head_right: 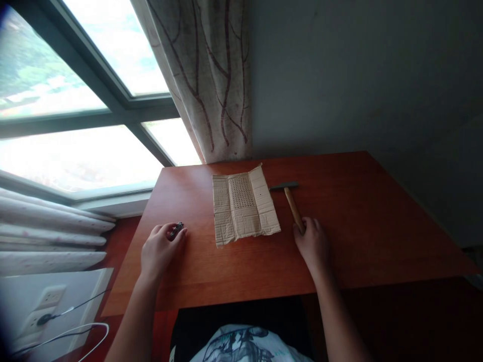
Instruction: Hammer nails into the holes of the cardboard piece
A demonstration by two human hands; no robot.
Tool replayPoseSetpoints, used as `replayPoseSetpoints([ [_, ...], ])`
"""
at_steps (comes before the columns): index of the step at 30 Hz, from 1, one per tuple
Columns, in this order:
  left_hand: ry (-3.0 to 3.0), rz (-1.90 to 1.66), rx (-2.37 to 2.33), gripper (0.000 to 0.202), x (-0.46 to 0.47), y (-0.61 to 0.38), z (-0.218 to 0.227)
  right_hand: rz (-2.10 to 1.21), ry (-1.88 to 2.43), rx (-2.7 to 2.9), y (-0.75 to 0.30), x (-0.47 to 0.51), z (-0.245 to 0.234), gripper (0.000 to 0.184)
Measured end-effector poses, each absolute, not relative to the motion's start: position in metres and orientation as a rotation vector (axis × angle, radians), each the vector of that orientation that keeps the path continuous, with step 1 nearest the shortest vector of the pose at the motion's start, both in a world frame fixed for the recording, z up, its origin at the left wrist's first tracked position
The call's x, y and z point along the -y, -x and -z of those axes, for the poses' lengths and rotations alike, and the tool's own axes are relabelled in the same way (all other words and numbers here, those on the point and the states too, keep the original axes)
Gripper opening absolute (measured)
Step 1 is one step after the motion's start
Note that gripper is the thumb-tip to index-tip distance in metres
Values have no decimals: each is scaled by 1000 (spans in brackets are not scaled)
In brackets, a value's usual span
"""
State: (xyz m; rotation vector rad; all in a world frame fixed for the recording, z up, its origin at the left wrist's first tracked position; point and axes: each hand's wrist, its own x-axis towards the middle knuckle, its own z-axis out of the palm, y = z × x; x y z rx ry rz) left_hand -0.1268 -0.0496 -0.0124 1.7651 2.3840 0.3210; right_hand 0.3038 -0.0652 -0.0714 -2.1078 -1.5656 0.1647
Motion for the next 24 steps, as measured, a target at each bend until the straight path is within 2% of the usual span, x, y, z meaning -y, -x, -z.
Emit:
replayPoseSetpoints([
  [13, -1862, -283, -2345, 31, 54, 120, 11, -180, 2110, 1555, -303, 65, 71, 32],
  [24, -1927, -443, -2312, 23, 59, 122, 19, -183, 2114, 1554, -304, 65, 70, 29],
])
